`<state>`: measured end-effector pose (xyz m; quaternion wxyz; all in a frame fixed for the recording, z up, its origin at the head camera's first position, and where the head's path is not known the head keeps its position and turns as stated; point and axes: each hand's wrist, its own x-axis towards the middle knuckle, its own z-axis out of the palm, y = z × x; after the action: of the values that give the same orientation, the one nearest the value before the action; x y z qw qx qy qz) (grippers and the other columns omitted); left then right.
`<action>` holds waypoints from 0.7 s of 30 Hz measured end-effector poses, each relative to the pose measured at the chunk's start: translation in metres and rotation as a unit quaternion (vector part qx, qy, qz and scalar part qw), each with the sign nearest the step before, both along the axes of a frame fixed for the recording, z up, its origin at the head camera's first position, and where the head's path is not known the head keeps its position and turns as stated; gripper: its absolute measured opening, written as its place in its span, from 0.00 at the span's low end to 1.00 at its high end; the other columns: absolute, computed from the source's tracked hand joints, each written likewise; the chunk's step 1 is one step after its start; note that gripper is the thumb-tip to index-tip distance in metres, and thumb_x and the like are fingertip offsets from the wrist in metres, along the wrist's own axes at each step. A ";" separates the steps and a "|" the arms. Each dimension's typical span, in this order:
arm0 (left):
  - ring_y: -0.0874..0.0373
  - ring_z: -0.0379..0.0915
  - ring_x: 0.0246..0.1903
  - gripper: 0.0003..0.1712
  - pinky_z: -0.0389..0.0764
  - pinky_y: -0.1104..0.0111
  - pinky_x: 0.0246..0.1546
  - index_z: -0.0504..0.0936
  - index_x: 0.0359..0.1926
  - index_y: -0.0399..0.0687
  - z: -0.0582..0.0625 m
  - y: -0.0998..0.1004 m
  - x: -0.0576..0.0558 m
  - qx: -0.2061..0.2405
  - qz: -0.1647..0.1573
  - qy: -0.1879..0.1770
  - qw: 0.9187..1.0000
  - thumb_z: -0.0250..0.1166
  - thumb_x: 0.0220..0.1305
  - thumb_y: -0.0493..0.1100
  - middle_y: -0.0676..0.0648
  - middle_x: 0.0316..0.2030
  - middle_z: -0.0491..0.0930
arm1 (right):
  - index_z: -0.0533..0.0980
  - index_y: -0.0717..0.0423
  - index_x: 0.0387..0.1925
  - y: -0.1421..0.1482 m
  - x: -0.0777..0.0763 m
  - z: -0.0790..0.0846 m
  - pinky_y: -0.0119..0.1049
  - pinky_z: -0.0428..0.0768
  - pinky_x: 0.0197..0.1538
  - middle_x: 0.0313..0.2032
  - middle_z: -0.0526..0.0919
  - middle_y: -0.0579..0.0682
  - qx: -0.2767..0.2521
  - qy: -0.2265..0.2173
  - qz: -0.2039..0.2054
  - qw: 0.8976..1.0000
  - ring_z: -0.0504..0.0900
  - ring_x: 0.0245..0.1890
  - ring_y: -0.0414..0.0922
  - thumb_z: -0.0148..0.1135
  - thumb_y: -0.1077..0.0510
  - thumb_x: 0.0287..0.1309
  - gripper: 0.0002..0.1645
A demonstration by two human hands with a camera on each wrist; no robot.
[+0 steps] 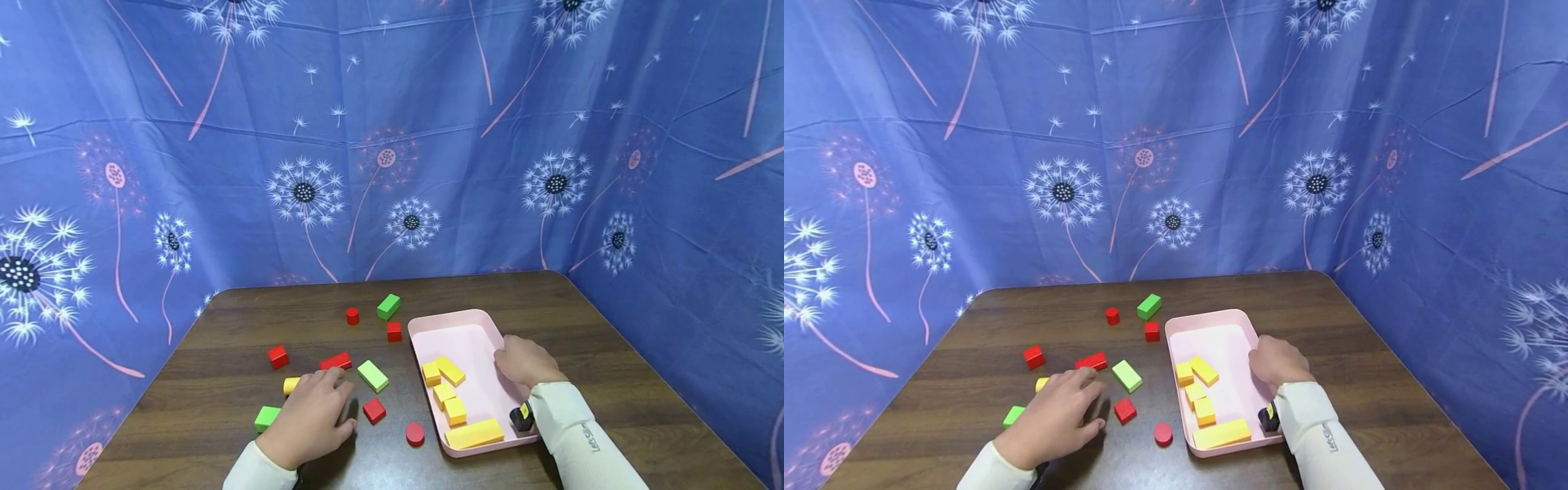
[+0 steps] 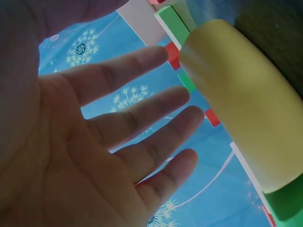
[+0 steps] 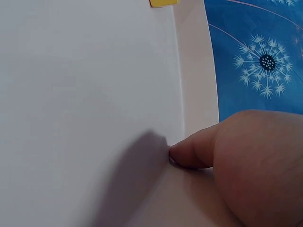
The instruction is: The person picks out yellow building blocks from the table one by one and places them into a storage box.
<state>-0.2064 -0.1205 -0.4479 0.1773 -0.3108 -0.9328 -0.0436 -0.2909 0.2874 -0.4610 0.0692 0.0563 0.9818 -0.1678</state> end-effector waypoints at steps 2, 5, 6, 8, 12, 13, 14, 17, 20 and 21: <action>0.51 0.79 0.40 0.15 0.78 0.53 0.44 0.82 0.34 0.51 0.000 -0.001 0.000 0.000 -0.001 -0.002 1.000 0.76 0.49 0.51 0.49 0.42 0.80 | 0.71 0.71 0.65 0.000 0.000 0.000 0.66 0.78 0.54 0.58 0.80 0.71 0.000 -0.001 0.000 1.000 0.83 0.52 0.65 0.48 0.51 0.71 0.32; 0.52 0.78 0.38 0.15 0.78 0.54 0.43 0.83 0.35 0.50 0.001 -0.001 0.001 -0.003 0.000 -0.004 1.000 0.76 0.48 0.50 0.49 0.42 0.79 | 0.71 0.71 0.65 -0.001 0.000 0.001 0.67 0.78 0.54 0.59 0.79 0.72 -0.001 -0.002 0.001 1.000 0.82 0.53 0.65 0.48 0.51 0.71 0.32; 0.52 0.78 0.37 0.15 0.77 0.54 0.42 0.83 0.35 0.50 0.002 -0.002 0.001 -0.004 0.001 -0.006 1.000 0.77 0.48 0.50 0.50 0.42 0.79 | 0.71 0.71 0.65 -0.001 0.000 0.001 0.67 0.78 0.54 0.59 0.79 0.72 -0.001 -0.001 0.001 1.000 0.82 0.53 0.66 0.48 0.51 0.71 0.32; 0.53 0.78 0.36 0.16 0.76 0.56 0.39 0.84 0.36 0.50 0.002 -0.002 0.001 -0.006 0.001 -0.010 1.000 0.77 0.47 0.49 0.50 0.41 0.79 | 0.70 0.71 0.65 -0.001 0.000 0.001 0.67 0.77 0.54 0.59 0.79 0.72 -0.004 0.000 0.000 1.000 0.82 0.54 0.66 0.49 0.51 0.71 0.32; 0.55 0.76 0.34 0.18 0.70 0.61 0.33 0.84 0.37 0.49 0.004 -0.001 0.003 -0.008 0.004 -0.017 1.000 0.78 0.44 0.47 0.51 0.39 0.78 | 0.71 0.71 0.65 0.000 0.001 0.000 0.68 0.78 0.53 0.59 0.79 0.71 -0.009 -0.001 -0.002 1.000 0.82 0.53 0.66 0.49 0.51 0.70 0.32; 0.55 0.76 0.34 0.19 0.69 0.62 0.32 0.84 0.38 0.49 0.004 -0.002 0.003 -0.008 0.005 -0.017 1.000 0.78 0.43 0.47 0.51 0.38 0.79 | 0.71 0.71 0.64 0.000 0.001 0.000 0.67 0.78 0.53 0.59 0.79 0.71 -0.011 -0.002 -0.003 1.000 0.82 0.53 0.66 0.49 0.51 0.71 0.32; 0.55 0.75 0.33 0.20 0.68 0.63 0.32 0.84 0.38 0.48 0.005 -0.002 0.003 -0.009 0.007 -0.016 1.000 0.78 0.42 0.46 0.51 0.38 0.78 | 0.71 0.71 0.64 0.000 0.000 0.000 0.67 0.78 0.53 0.59 0.79 0.71 -0.012 -0.003 -0.004 1.000 0.82 0.53 0.66 0.49 0.51 0.71 0.32; 0.55 0.74 0.30 0.20 0.65 0.64 0.30 0.82 0.38 0.48 0.005 -0.002 0.003 -0.012 0.017 -0.015 1.000 0.77 0.40 0.44 0.52 0.34 0.77 | 0.70 0.71 0.65 0.001 0.000 -0.002 0.67 0.78 0.53 0.59 0.79 0.72 -0.013 -0.006 -0.008 1.000 0.82 0.53 0.66 0.49 0.51 0.71 0.32; 0.56 0.72 0.27 0.19 0.62 0.63 0.28 0.81 0.35 0.48 0.004 -0.002 0.003 -0.017 0.026 -0.025 0.999 0.76 0.38 0.42 0.53 0.31 0.74 | 0.70 0.71 0.65 0.001 -0.001 -0.003 0.68 0.78 0.53 0.59 0.79 0.72 -0.014 -0.009 -0.010 1.000 0.82 0.52 0.65 0.49 0.50 0.71 0.32; 0.57 0.72 0.26 0.18 0.61 0.63 0.27 0.80 0.34 0.48 0.004 -0.002 0.003 -0.018 0.027 -0.031 0.999 0.75 0.38 0.41 0.53 0.30 0.73 | 0.70 0.71 0.65 0.001 -0.001 -0.003 0.68 0.78 0.53 0.59 0.79 0.72 -0.015 -0.010 -0.011 1.000 0.82 0.52 0.65 0.49 0.50 0.71 0.32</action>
<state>-0.2035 -0.1228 -0.4437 0.1439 -0.2869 -0.9466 -0.0315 -0.2921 0.2886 -0.4641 0.0780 0.0677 0.9778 -0.1824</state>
